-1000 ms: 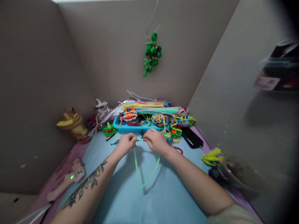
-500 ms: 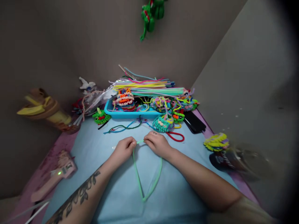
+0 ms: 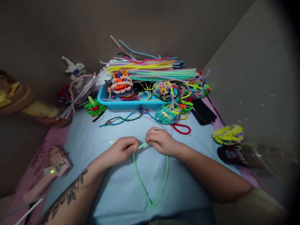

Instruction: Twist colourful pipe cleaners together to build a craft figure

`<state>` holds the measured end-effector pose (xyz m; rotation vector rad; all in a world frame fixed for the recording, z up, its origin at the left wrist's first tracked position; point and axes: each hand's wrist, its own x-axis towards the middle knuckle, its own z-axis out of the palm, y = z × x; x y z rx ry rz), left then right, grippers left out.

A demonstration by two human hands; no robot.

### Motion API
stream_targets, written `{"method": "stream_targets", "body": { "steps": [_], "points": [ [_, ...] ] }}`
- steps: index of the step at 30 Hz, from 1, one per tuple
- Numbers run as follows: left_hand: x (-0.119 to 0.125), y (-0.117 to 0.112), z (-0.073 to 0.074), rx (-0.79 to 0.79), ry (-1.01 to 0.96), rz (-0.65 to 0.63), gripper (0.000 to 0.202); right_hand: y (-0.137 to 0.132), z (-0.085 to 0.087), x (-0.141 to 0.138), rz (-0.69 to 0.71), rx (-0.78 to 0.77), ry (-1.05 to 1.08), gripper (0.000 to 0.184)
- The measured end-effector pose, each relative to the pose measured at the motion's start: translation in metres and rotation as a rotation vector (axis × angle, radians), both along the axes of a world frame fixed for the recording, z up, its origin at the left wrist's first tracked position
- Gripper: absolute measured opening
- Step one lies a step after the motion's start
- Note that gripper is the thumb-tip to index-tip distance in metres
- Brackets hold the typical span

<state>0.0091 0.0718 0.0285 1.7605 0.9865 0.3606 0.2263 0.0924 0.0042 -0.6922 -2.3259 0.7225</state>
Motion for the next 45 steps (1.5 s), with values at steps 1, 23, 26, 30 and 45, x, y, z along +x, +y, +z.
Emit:
{"method": "stream_targets", "body": {
  "steps": [1, 23, 26, 30, 45],
  "points": [
    [0.001, 0.000, 0.000, -0.004, 0.013, 0.051, 0.028, -0.001, 0.000, 0.000, -0.033, 0.003, -0.008, 0.015],
    [0.020, -0.017, -0.013, 0.718, 0.504, 0.087, 0.021, -0.019, -0.006, -0.012, -0.254, 0.195, -0.240, 0.018],
    [0.021, -0.017, -0.013, 0.764, 0.556, 0.116, 0.020, -0.019, -0.007, -0.014, -0.276, 0.119, -0.198, 0.015],
    [0.018, -0.018, -0.013, 0.766, 0.547, 0.182, 0.020, -0.017, -0.010, -0.015, -0.292, -0.036, -0.074, 0.006],
    [0.009, -0.016, -0.004, 0.733, 0.636, -0.001, 0.020, -0.007, 0.000, 0.000, 0.061, 0.329, -0.253, 0.021]
  ]
}}
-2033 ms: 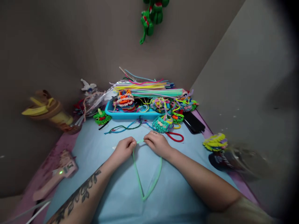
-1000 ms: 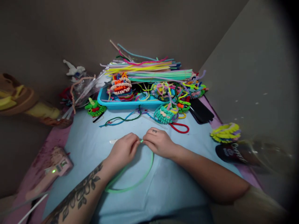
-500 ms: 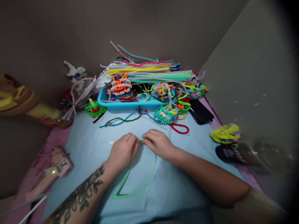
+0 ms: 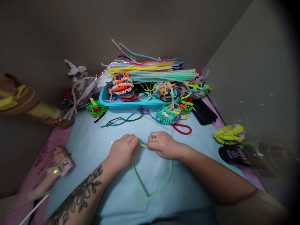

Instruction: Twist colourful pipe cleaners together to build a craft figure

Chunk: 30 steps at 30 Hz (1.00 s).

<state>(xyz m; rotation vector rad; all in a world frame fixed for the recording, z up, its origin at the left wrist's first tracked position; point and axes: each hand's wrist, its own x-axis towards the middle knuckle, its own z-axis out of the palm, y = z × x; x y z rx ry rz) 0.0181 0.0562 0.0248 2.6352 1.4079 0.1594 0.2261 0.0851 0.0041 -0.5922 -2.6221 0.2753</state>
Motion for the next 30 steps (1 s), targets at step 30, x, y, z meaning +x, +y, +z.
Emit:
{"method": "stream_targets", "body": {
  "steps": [30],
  "points": [
    [-0.0035, 0.0024, 0.0014, -0.123, -0.088, -0.095, 0.017, -0.0028, 0.0031, 0.0027, 0.015, -0.116, 0.083, 0.031]
  ]
}}
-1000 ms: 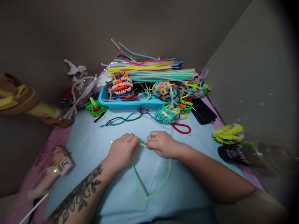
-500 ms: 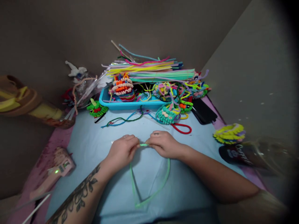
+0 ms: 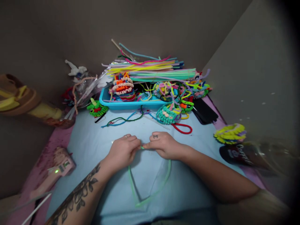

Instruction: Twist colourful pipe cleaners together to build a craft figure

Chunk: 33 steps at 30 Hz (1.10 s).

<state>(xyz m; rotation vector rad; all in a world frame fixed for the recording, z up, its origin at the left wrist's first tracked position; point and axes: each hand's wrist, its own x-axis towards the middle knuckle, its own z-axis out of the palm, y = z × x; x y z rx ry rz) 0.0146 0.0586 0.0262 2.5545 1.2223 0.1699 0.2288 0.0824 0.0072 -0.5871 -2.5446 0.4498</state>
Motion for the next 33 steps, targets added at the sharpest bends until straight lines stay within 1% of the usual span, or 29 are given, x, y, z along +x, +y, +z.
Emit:
{"method": "stream_targets", "body": {
  "steps": [3, 4, 8, 10, 16, 18, 22, 24, 25, 30, 33],
  "points": [
    [0.000, 0.000, 0.001, -0.014, -0.016, -0.024, 0.018, 0.001, 0.000, 0.001, 0.058, -0.009, -0.001, 0.029],
    [-0.001, 0.000, 0.001, -0.016, -0.026, -0.015, 0.018, 0.001, -0.001, 0.001, 0.054, -0.024, 0.015, 0.028],
    [-0.004, 0.003, 0.004, -0.024, -0.084, 0.073, 0.018, 0.003, -0.006, 0.002, -0.100, -0.150, 0.151, 0.022],
    [-0.006, 0.004, 0.005, -0.036, -0.094, 0.085, 0.019, 0.003, -0.006, 0.002, -0.139, -0.180, 0.196, 0.018],
    [-0.006, 0.002, 0.006, -0.022, -0.054, 0.088, 0.020, 0.004, -0.002, 0.002, -0.024, -0.084, 0.065, 0.023],
    [-0.006, 0.002, 0.006, -0.019, -0.050, 0.137, 0.020, 0.005, -0.003, 0.002, -0.075, -0.123, 0.107, 0.019],
    [-0.007, 0.004, 0.006, -0.007, -0.074, 0.291, 0.021, 0.006, -0.008, 0.002, -0.325, -0.258, 0.237, 0.014],
    [-0.007, 0.005, 0.006, 0.010, -0.056, 0.342, 0.021, 0.007, -0.010, 0.003, -0.398, -0.286, 0.243, 0.013],
    [-0.006, 0.005, 0.006, 0.018, -0.035, 0.359, 0.022, 0.007, -0.010, 0.003, -0.401, -0.279, 0.228, 0.014],
    [-0.004, 0.005, 0.007, 0.064, 0.085, 0.422, 0.023, 0.007, -0.011, 0.004, -0.325, -0.154, 0.145, 0.016],
    [-0.005, 0.006, 0.006, 0.054, 0.098, 0.433, 0.023, 0.008, -0.012, 0.004, -0.356, -0.164, 0.149, 0.015]
  ]
}}
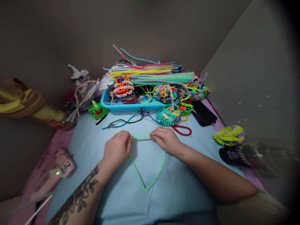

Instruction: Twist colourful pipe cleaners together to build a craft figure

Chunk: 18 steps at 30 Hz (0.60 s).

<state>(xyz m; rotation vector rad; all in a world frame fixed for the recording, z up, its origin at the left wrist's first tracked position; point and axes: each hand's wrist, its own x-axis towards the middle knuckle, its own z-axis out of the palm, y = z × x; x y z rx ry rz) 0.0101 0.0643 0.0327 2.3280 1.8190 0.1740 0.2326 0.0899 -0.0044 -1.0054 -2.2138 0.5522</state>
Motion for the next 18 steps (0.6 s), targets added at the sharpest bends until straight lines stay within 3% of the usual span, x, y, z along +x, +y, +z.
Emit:
{"method": "stream_targets", "body": {
  "steps": [6, 12, 14, 18],
  "points": [
    [0.001, 0.000, -0.002, -0.056, -0.068, 0.012, 0.023, 0.001, -0.001, 0.001, -0.023, 0.007, -0.027, 0.016],
    [0.001, 0.001, -0.007, -0.256, -0.518, -0.007, 0.027, -0.001, -0.001, -0.002, -0.095, 0.002, -0.072, 0.018],
    [0.003, 0.001, -0.007, -0.350, -0.647, 0.012, 0.028, -0.004, -0.001, -0.005, -0.070, 0.023, -0.063, 0.023],
    [0.006, -0.001, -0.003, -0.503, -0.804, 0.045, 0.029, -0.007, -0.002, -0.010, -0.004, 0.086, 0.001, 0.015]
  ]
}}
